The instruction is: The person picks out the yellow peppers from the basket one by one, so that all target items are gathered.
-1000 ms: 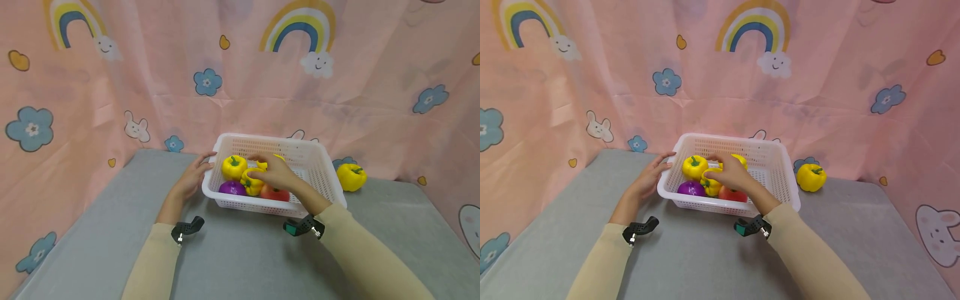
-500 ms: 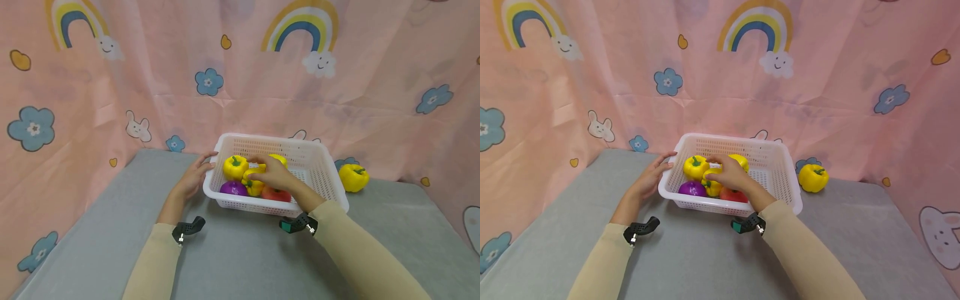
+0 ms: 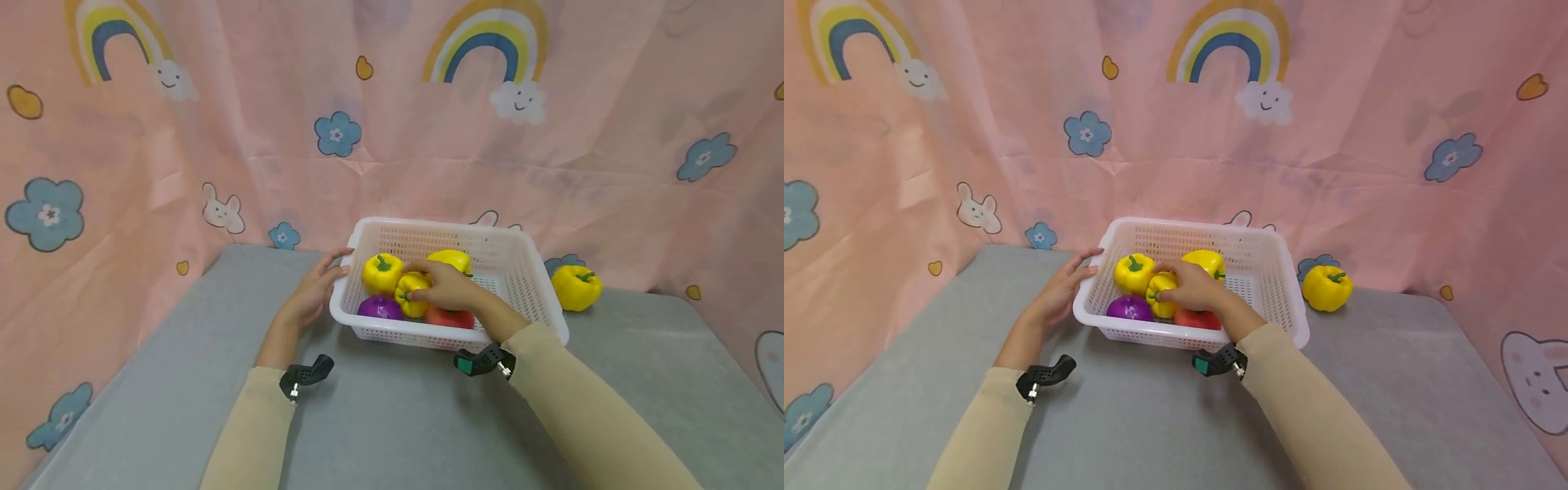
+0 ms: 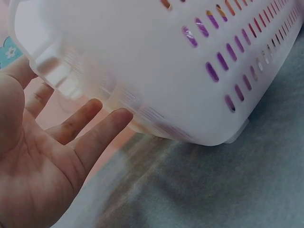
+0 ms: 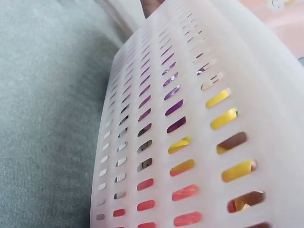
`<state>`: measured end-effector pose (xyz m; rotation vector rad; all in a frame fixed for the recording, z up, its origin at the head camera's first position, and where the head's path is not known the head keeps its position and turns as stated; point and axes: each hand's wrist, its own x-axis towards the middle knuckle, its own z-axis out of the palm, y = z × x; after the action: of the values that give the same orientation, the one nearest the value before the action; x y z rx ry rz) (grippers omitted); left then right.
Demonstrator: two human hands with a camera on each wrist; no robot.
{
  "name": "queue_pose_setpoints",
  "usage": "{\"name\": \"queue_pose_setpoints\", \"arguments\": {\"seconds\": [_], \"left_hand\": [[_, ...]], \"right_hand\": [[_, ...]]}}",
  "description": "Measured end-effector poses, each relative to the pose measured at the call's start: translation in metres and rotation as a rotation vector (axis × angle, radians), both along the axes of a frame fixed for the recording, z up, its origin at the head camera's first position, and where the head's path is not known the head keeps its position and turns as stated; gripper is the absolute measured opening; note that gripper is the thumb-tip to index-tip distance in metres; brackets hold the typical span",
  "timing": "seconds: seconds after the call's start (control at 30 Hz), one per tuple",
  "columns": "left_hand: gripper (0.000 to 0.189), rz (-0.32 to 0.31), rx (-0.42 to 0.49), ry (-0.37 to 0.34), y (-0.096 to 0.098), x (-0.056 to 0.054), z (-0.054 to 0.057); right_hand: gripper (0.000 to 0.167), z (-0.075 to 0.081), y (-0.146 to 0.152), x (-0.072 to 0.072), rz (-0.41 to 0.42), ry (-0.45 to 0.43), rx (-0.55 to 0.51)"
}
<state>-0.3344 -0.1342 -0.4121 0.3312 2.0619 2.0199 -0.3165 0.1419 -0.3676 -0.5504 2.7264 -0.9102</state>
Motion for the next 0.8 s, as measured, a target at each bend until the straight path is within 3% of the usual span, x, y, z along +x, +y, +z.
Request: {"name": "queue_pose_setpoints", "arguments": {"seconds": [0.5, 0.8], "left_hand": [[0.046, 0.011, -0.009, -0.008, -0.0007, 0.0008, -0.0001], [0.046, 0.014, -0.015, -0.01, -0.0005, 0.0008, 0.0003]], "right_hand": [[0.04, 0.0041, 0.0043, -0.0003, -0.007, 0.046, -0.013], [0.039, 0.0022, 0.0074, -0.0032, -0.051, 0.006, -0.072]]}}
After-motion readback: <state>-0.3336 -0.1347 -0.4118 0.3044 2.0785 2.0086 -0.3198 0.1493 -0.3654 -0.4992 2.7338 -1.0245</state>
